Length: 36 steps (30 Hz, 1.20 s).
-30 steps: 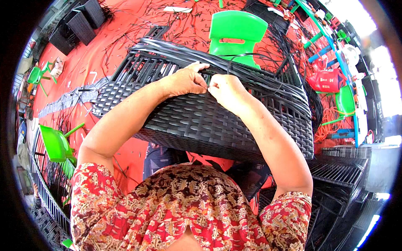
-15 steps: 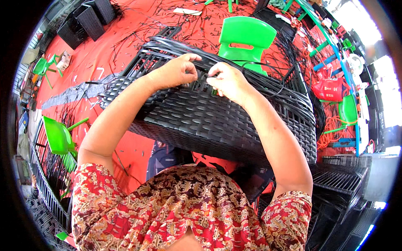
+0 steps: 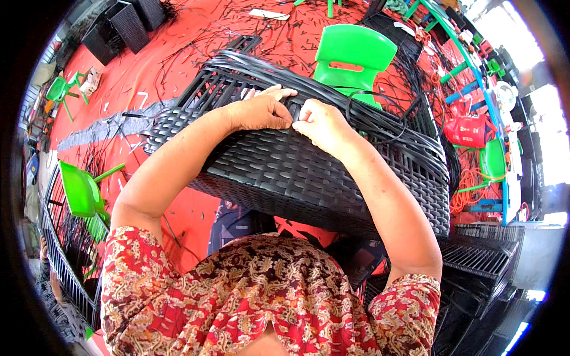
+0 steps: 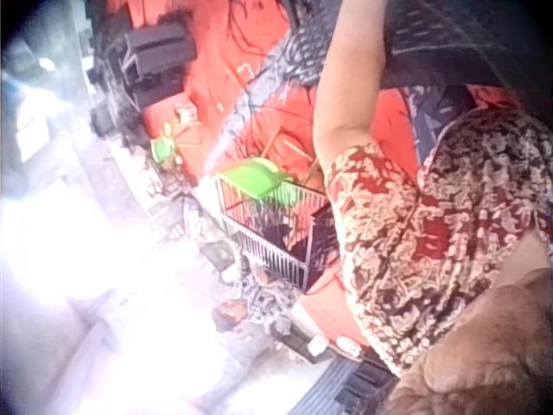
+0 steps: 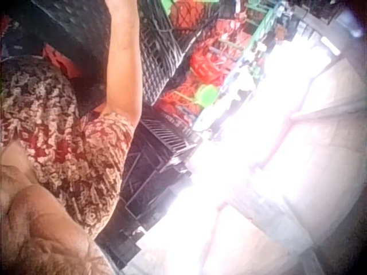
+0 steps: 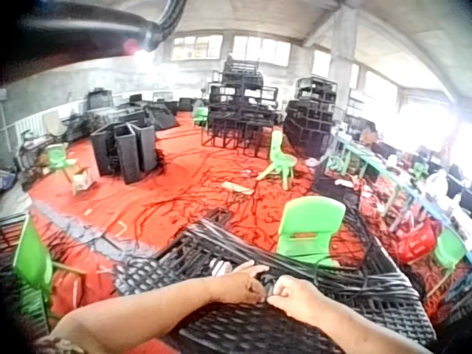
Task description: The person sits on the floor and weaves a black plastic basket by hand. They interlace black plastic strips through the vertical frame of the basket, tightening the weave and adjusting the structure as they work.
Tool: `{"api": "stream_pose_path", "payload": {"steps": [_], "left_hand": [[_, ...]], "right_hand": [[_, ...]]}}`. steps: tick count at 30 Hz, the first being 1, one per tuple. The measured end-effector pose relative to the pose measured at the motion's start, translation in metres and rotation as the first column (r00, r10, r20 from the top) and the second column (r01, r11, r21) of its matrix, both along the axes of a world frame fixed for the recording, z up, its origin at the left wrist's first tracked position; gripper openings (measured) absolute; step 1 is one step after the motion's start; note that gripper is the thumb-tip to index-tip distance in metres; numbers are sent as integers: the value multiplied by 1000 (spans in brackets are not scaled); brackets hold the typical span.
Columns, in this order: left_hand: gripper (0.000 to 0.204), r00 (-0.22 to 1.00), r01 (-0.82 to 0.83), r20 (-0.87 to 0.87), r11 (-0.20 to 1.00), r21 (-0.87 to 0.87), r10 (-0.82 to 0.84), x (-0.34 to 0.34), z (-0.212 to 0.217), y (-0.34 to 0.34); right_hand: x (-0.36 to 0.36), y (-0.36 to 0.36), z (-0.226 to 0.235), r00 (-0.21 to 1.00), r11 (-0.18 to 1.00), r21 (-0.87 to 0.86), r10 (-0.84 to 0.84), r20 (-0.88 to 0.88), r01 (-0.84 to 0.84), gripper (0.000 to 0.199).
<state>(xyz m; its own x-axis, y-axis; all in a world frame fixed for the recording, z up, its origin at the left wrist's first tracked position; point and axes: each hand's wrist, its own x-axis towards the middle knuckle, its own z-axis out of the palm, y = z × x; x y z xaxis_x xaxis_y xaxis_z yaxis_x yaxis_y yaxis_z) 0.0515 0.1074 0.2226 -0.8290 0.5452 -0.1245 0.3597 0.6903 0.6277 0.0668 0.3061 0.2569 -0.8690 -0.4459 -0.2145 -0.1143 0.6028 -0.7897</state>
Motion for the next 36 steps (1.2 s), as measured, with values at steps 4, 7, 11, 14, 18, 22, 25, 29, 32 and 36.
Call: {"api": "stream_pose_path", "payload": {"steps": [4, 7, 11, 14, 18, 22, 25, 29, 32, 36], "left_hand": [[10, 978, 33, 175, 916, 401, -112, -7, -3, -4], [9, 993, -45, 118, 901, 432, -7, -1, 4, -10], [14, 979, -197, 146, 829, 524, 140, 4, 28, -31], [15, 960, -144, -203, 962, 230, 192, -6, 1, -50], [18, 962, -127, -262, 977, -173, 79, 10, 4, -47], [21, 992, -108, -83, 960, -259, 90, 9, 8, -39], [22, 994, -107, 6, 986, -124, 109, 9, 8, -43], [8, 998, -56, 1, 981, 188, 56, -4, -13, -48], [10, 989, -151, 68, 879, 452, 135, 2, 0, -52], [15, 978, -196, 33, 849, 491, 207, 8, 23, -80]], "right_hand": [[-1, 1, -2, 999, 999, -47, -29, -26, 28, 15], [-8, -12, 2, 856, 993, 10, 107, -506, -118, 14], [-7, -28, 14, 983, 983, -178, 66, 174, -34, 18], [-16, -31, 1, 981, 977, -214, 34, 193, 8, 17], [-19, -29, -1, 975, 986, -159, -8, 222, 44, 16], [-16, -39, 7, 974, 996, -20, 93, 207, -91, 15], [-19, -44, 1, 982, 992, -3, 126, 138, -127, 15], [-18, -45, -3, 983, 994, 17, 109, -148, -107, 15], [-22, -53, -2, 986, 996, -46, 67, -152, -74, 15], [-22, -76, 3, 962, 975, -216, 113, 248, -59, 17]]}}
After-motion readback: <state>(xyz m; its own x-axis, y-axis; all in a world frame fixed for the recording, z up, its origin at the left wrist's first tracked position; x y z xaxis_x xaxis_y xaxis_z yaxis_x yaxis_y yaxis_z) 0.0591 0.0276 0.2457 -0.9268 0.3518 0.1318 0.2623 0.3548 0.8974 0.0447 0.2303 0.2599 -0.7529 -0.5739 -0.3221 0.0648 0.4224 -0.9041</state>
